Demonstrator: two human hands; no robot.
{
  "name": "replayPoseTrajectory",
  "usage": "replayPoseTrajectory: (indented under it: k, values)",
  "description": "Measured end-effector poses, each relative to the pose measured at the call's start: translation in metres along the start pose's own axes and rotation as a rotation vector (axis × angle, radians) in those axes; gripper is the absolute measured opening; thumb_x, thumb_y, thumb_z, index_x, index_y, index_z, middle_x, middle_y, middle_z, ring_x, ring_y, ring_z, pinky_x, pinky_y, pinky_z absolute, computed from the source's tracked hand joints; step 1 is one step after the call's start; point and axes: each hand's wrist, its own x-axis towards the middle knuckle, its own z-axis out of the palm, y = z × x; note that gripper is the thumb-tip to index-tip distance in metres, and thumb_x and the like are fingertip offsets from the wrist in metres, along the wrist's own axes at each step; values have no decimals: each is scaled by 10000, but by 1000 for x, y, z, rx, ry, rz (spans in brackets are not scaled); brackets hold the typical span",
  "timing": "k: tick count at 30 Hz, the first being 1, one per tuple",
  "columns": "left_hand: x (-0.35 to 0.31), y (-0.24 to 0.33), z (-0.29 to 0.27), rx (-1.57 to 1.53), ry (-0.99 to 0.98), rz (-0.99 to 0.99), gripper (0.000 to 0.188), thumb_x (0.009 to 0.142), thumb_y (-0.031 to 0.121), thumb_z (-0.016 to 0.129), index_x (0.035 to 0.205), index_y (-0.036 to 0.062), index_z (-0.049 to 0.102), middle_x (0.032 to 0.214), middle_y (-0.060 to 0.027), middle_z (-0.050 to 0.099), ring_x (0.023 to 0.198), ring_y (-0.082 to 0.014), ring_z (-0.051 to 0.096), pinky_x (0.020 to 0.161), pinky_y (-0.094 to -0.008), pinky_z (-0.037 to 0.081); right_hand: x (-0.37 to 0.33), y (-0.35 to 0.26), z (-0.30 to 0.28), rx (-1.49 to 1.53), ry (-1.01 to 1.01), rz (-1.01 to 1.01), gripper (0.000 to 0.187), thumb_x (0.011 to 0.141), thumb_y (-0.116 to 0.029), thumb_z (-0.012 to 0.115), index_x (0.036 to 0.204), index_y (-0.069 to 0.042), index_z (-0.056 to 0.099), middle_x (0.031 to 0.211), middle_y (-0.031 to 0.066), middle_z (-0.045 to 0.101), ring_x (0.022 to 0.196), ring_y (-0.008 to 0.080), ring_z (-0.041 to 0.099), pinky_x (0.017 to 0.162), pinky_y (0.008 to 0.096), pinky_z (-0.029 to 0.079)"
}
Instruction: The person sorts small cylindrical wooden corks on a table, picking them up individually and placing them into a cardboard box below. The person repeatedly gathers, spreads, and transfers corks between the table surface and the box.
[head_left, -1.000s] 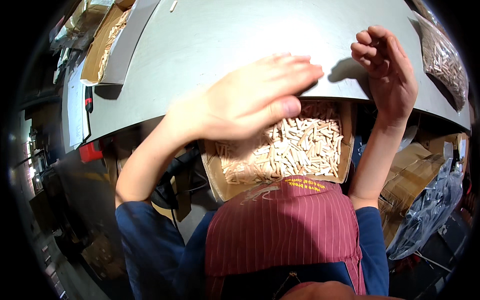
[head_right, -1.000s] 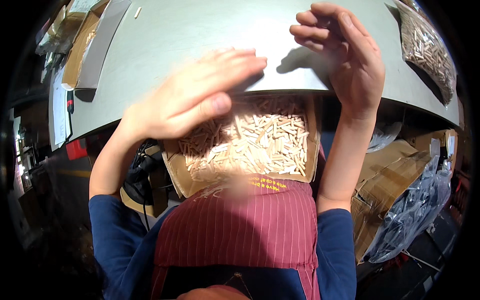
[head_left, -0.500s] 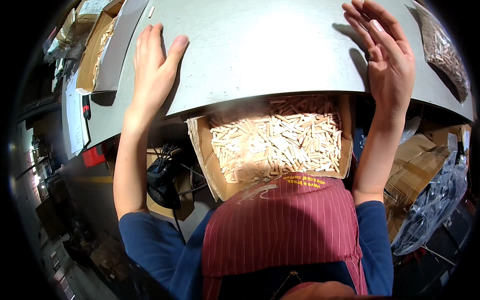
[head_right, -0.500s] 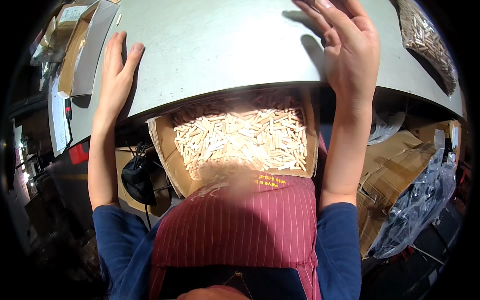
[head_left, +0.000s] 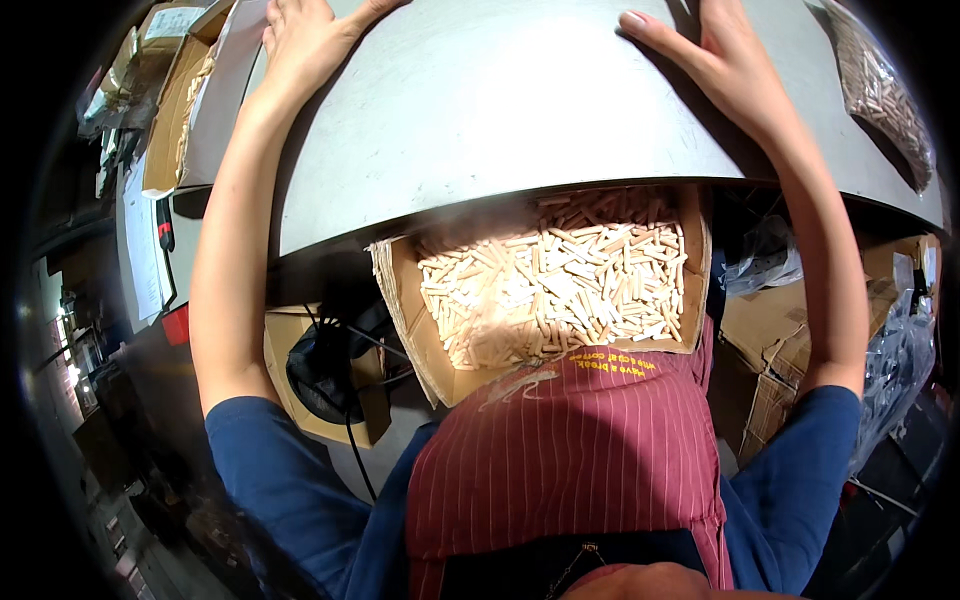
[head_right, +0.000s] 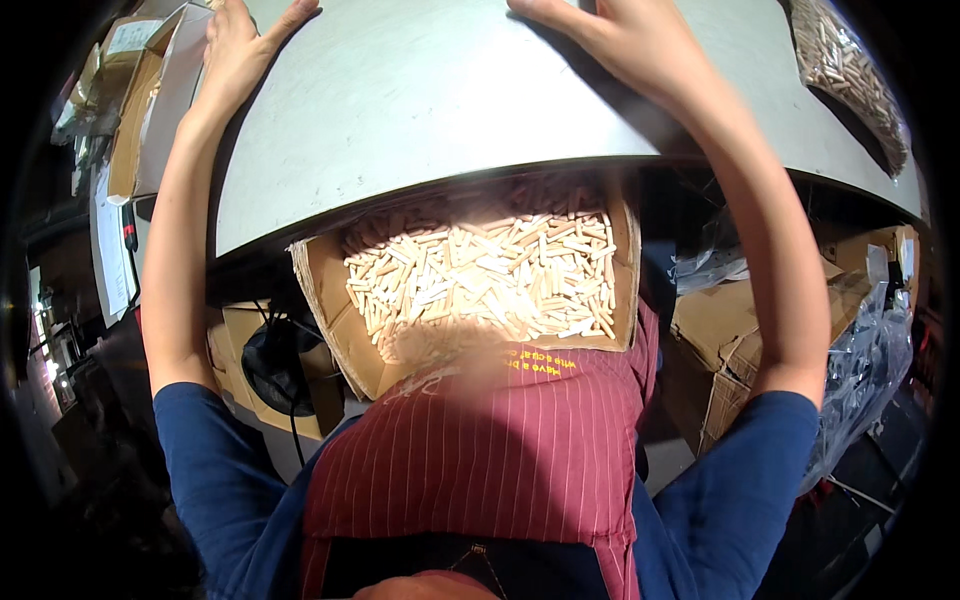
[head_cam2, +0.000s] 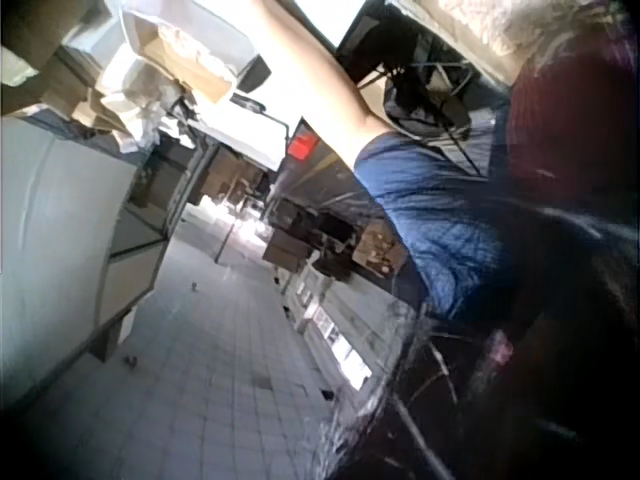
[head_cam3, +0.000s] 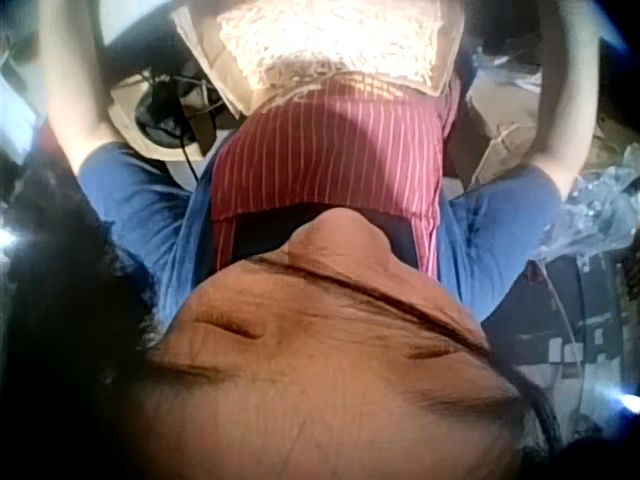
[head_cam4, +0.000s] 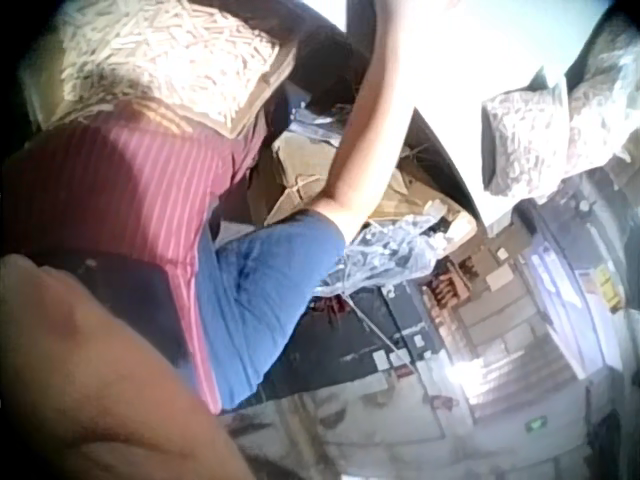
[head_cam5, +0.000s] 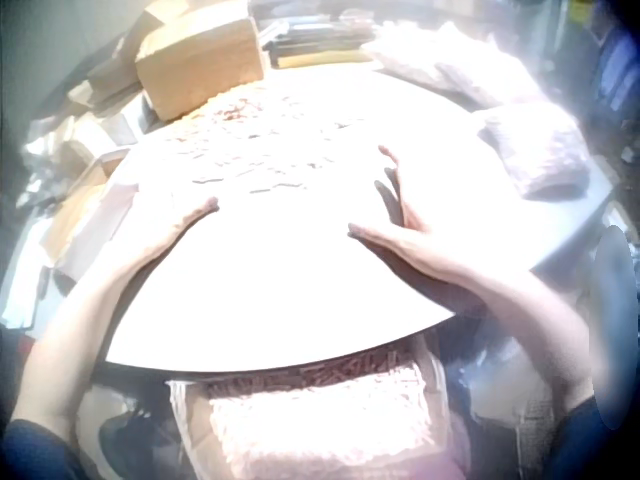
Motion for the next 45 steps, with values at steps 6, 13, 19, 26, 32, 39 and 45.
replayPoseTrajectory:
  k: [6,13,19,26,32,39,45]
  values:
    - [53,6,6,-99,-170,145,573,960,487,688,1237,-13,734,1305,-194,714,1292,-338,607,1155,-403,421,84,57,11,40,73,-3,1200,872,-533,802,1667,9,84,1687,311,188,1576,393,229,1292,453,227]
    - [94,3,26,-190,-146,134,585,1034,503,581,1346,22,696,1429,-151,664,1379,-289,565,1185,-366,390,175,78,40,61,5,32,1186,892,-631,715,1673,1,84,1704,301,149,1589,375,202,1294,445,219]
    - [121,17,44,-224,-80,347,725,1041,556,531,1510,3,528,1597,-197,491,1506,-312,419,1265,-381,280,220,89,53,43,-37,54,1185,909,-715,641,1678,-6,83,1719,293,116,1601,360,179,1296,438,212]
    - [126,31,50,-5,-72,371,914,1025,723,396,1619,29,371,1693,-214,325,1594,-335,256,1307,-417,185,247,98,58,-87,-71,-73,1092,954,-754,566,1670,-18,193,1680,258,273,1471,315,396,1178,440,378]
    - [87,36,23,19,-169,455,836,1045,676,403,1610,60,402,1661,-181,401,1553,-327,345,1283,-414,254,174,4,37,6,-220,-71,797,1033,-604,592,1551,-13,457,1125,158,696,609,99,518,573,256,462]
    - [39,47,5,166,-21,579,848,998,691,456,1551,49,485,1544,-216,534,1419,-373,512,1183,-473,395,142,5,41,527,-409,32,647,1062,-369,658,1563,-39,417,1471,160,520,1018,148,644,871,276,583]
    - [-10,55,0,136,163,596,766,992,618,534,1475,22,559,1435,-242,611,1320,-385,574,1142,-484,420,114,13,47,145,-440,-177,673,1057,-381,652,1606,-86,396,1538,150,455,1417,281,455,1172,393,401]
